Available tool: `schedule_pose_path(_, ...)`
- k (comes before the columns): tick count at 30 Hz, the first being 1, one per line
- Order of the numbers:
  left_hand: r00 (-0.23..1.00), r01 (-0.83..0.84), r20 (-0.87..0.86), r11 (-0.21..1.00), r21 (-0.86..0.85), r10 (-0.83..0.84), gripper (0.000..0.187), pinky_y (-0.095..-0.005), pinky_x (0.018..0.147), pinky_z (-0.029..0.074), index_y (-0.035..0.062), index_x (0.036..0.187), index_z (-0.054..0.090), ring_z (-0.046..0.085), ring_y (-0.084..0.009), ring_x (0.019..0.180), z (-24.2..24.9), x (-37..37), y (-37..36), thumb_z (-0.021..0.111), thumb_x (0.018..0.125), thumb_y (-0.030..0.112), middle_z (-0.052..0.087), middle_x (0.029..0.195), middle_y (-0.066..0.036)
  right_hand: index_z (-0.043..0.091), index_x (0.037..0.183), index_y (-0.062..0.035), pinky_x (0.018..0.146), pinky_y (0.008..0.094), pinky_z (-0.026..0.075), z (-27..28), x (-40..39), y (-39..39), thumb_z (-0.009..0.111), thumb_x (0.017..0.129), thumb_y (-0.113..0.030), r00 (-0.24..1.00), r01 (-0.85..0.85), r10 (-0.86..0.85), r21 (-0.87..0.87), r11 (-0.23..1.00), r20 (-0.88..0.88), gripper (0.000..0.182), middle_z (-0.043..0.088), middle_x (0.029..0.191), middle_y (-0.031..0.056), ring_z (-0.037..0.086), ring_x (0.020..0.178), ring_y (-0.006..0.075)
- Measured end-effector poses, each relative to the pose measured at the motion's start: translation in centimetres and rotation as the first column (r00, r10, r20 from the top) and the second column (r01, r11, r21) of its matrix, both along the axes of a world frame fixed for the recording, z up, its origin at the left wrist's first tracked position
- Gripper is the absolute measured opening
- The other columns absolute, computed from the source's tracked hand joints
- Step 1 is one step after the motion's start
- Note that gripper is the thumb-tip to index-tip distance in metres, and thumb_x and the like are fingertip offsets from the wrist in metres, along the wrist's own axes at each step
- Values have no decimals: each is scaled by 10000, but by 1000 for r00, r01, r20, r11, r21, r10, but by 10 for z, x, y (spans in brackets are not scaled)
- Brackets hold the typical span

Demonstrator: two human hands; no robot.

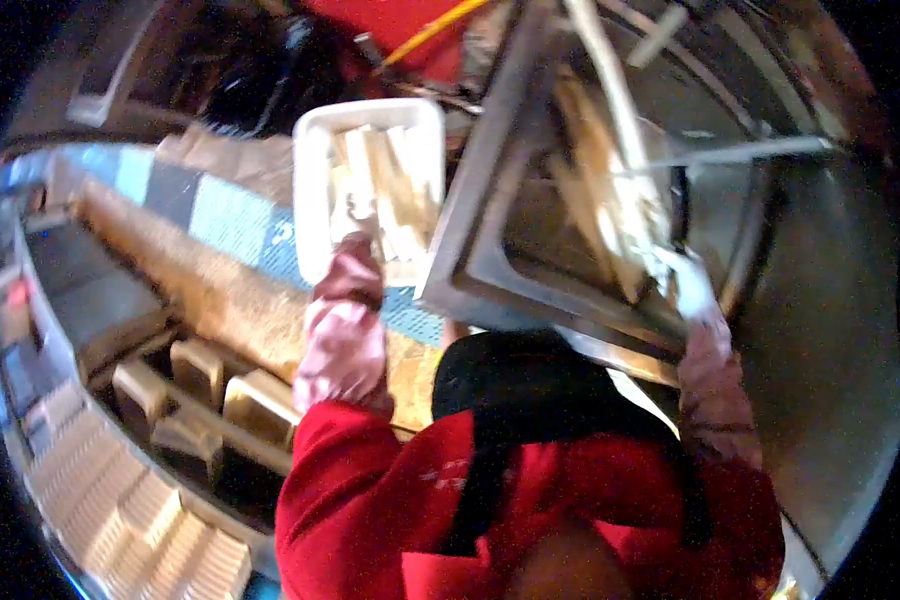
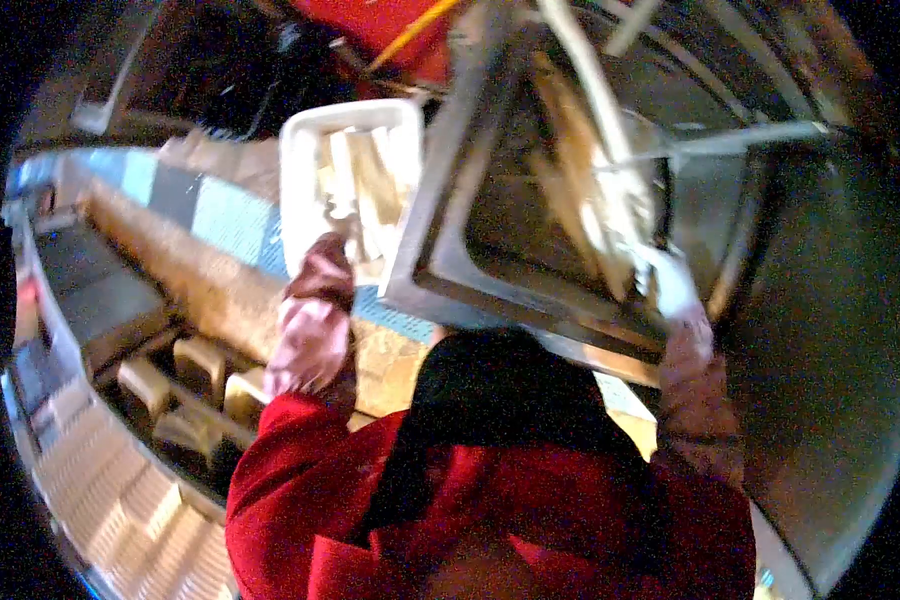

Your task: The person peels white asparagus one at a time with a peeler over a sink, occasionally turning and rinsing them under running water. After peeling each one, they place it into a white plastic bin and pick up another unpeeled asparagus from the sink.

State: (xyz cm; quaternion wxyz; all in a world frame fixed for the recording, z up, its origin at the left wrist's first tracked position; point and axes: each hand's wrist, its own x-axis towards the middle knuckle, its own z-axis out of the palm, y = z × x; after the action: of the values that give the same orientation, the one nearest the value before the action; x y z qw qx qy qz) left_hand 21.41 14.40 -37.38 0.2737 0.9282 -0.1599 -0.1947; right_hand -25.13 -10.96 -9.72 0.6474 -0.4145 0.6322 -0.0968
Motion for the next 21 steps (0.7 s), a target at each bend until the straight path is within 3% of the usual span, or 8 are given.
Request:
schedule_pose_path(2,933,162,349,968,-193,-87,454,-317,744,485,58,1176,554,601,-198,820,8,14,-26,689,750,144,622,936,-74,617,791,-47,401,249,347,8,5,-22,685,763,-168,998,-60,64,-135,989,23,141,546,586,-6,478,447,90)
schedule_pose_path(5,983,179,146,769,-614,-113,400,-364,779,479,56,1125,598,607,-208,814,156,-29,-100,681,738,114,628,907,-66,554,796,-67,367,242,357,30,16,-71,673,779,-173,971,-222,193,-231,947,-139,160,518,589,1,472,432,96)
schedule_pose_path(8,837,544,345,717,-436,-425,245,-351,803,475,66,1022,636,622,-260,833,283,-130,-161,607,783,112,642,857,-118,546,808,-59,369,228,358,42,10,-102,664,791,-167,965,-232,182,-294,927,-187,161,518,595,1,466,435,85)
schedule_pose_path(11,577,711,-75,545,-444,-813,240,-331,813,475,125,1016,635,613,-286,932,235,-188,-224,578,790,180,645,969,-129,549,816,-50,370,222,356,46,-7,-96,665,795,-178,971,-223,183,-304,926,-156,174,521,599,1,471,438,79)
schedule_pose_path(13,332,940,-52,335,-63,-942,165,-352,739,495,115,924,666,626,-262,804,152,-213,-253,581,802,186,662,875,-82,559,830,-52,374,219,355,37,-21,-73,662,801,-188,979,-183,150,-260,948,-140,173,521,602,2,468,438,72)
schedule_pose_path(14,101,979,-140,123,-164,-985,133,-377,690,497,118,872,662,619,-280,764,54,-203,-266,560,806,174,649,821,-109,563,833,-52,378,220,355,27,-30,-58,661,802,-189,981,-169,139,-238,956,-137,171,522,603,3,464,436,71)
schedule_pose_path(19,-247,932,75,-215,290,-966,180,-388,674,506,73,797,642,632,-304,764,42,-275,-246,568,801,236,648,813,-126,575,829,-47,412,243,387,5,-59,-1,646,795,-220,989,-63,51,-84,995,-140,190,537,605,5,496,451,96)
schedule_pose_path(21,-185,939,-74,-198,281,-980,203,-395,683,507,63,820,650,633,-305,767,54,-301,-219,545,829,236,649,823,-129,580,818,-40,428,242,387,-4,-68,9,646,807,-214,986,-12,8,-21,1000,-169,186,533,613,5,503,477,90)
